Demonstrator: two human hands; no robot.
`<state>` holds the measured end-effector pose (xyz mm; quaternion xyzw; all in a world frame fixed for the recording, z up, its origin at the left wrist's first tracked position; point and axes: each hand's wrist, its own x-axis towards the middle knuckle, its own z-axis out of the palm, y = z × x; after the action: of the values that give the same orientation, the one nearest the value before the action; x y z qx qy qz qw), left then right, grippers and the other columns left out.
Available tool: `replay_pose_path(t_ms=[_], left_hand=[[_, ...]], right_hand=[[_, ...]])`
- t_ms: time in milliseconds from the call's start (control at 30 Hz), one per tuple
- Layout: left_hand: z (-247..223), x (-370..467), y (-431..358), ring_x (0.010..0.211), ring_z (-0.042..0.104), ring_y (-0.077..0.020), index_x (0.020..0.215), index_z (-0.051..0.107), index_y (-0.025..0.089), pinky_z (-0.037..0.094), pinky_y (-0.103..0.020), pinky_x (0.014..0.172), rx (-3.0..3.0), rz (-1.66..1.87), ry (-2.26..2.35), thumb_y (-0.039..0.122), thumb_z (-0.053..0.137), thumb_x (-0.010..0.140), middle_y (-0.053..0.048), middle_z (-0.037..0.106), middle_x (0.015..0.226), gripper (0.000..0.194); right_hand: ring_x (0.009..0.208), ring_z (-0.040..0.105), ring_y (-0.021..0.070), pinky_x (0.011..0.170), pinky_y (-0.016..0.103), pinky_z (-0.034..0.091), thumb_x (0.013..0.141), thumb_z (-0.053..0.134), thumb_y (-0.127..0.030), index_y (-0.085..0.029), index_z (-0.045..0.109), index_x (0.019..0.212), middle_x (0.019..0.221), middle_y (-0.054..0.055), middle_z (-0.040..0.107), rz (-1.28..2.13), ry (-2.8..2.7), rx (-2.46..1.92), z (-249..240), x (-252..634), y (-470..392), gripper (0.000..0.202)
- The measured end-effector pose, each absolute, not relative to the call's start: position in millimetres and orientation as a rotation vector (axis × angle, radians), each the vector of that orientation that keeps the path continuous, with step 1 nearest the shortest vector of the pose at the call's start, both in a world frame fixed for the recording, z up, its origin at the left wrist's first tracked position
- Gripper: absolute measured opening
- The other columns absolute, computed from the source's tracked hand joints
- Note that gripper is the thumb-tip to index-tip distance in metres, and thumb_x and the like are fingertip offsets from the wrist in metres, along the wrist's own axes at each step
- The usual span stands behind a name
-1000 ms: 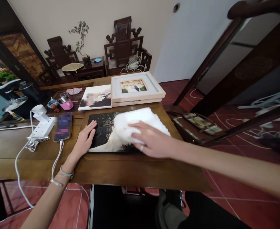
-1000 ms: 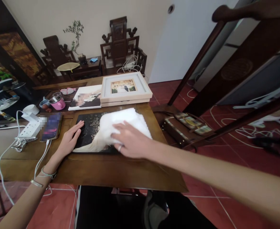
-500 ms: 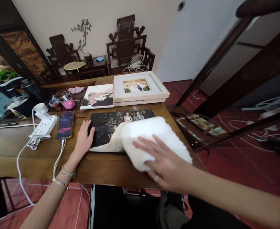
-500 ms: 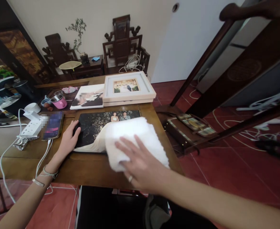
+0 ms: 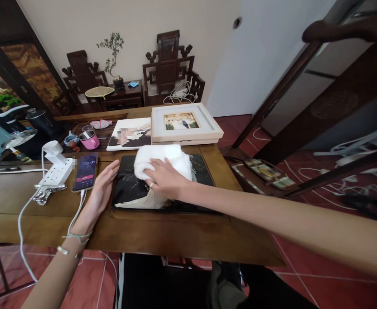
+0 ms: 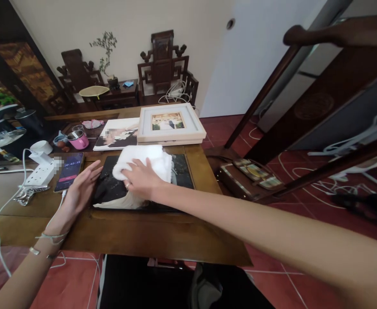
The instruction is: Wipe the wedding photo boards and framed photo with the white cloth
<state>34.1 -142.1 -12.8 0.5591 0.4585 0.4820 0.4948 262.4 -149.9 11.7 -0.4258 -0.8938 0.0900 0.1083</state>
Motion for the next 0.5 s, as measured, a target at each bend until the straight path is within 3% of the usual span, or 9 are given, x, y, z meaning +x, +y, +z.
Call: replay_pose_path(t_ms=[67,133,233,367,500], left_hand=[[-1.1,31.2,-147.7,0.122,0.054,-0.0318,0.14,0.043,0.016,0.038,-0.055,0.105,1.28,1.12,1.037,0.052,0.038,0.09,-0.016,0.062,0.127,0.062],[14.4,30.7,-155.6,0.119,0.055,-0.0339,0.142,0.04,0.015,0.039,-0.059,0.102,1.23,1.134,1.003,0.058,0.03,0.091,-0.018,0.061,0.124,0.067],[43.9,36.7,-172.0,0.123,0.051,-0.0352,0.139,0.044,0.016,0.037,-0.06,0.105,1.131,1.201,0.998,0.065,0.025,0.088,-0.018,0.06,0.125,0.073],[83.9,52.9,-196.0,0.13,0.046,-0.0344,0.139,0.043,0.024,0.037,-0.055,0.107,1.035,1.263,0.822,0.071,0.031,0.083,-0.011,0.062,0.123,0.074],[104.7,66.4,-208.9,0.134,0.041,-0.0327,0.13,0.051,0.027,0.038,-0.048,0.109,0.947,1.341,0.717,0.066,0.044,0.082,-0.008,0.061,0.127,0.063]], right_hand=[[0.135,0.031,0.0355,0.104,0.065,0.024,0.091,0.041,-0.022,-0.016,0.058,0.12,0.141,0.018,0.046,0.197,-2.662,-1.11,12.7,247.5,-158.1,0.034],[0.137,0.026,0.0382,0.104,0.067,0.021,0.093,0.043,-0.034,-0.016,0.058,0.119,0.145,0.02,0.04,0.123,-2.677,-0.967,15.9,237.6,-174.2,0.036],[0.137,0.019,0.0458,0.101,0.073,0.018,0.084,0.058,-0.047,-0.016,0.055,0.122,0.15,0.025,0.029,0.015,-2.674,-0.885,27.1,233.1,-198.1,0.05],[0.138,0.017,0.0478,0.1,0.073,0.023,0.075,0.068,-0.025,-0.015,0.053,0.12,0.151,0.027,0.024,-0.027,-2.611,-0.883,48.4,243.4,-214.8,0.048],[0.136,0.026,0.0459,0.098,0.07,0.034,0.076,0.058,-0.018,-0.011,0.056,0.109,0.145,0.027,0.037,-0.092,-2.355,-0.737,63.5,265.3,-221.6,0.034]])
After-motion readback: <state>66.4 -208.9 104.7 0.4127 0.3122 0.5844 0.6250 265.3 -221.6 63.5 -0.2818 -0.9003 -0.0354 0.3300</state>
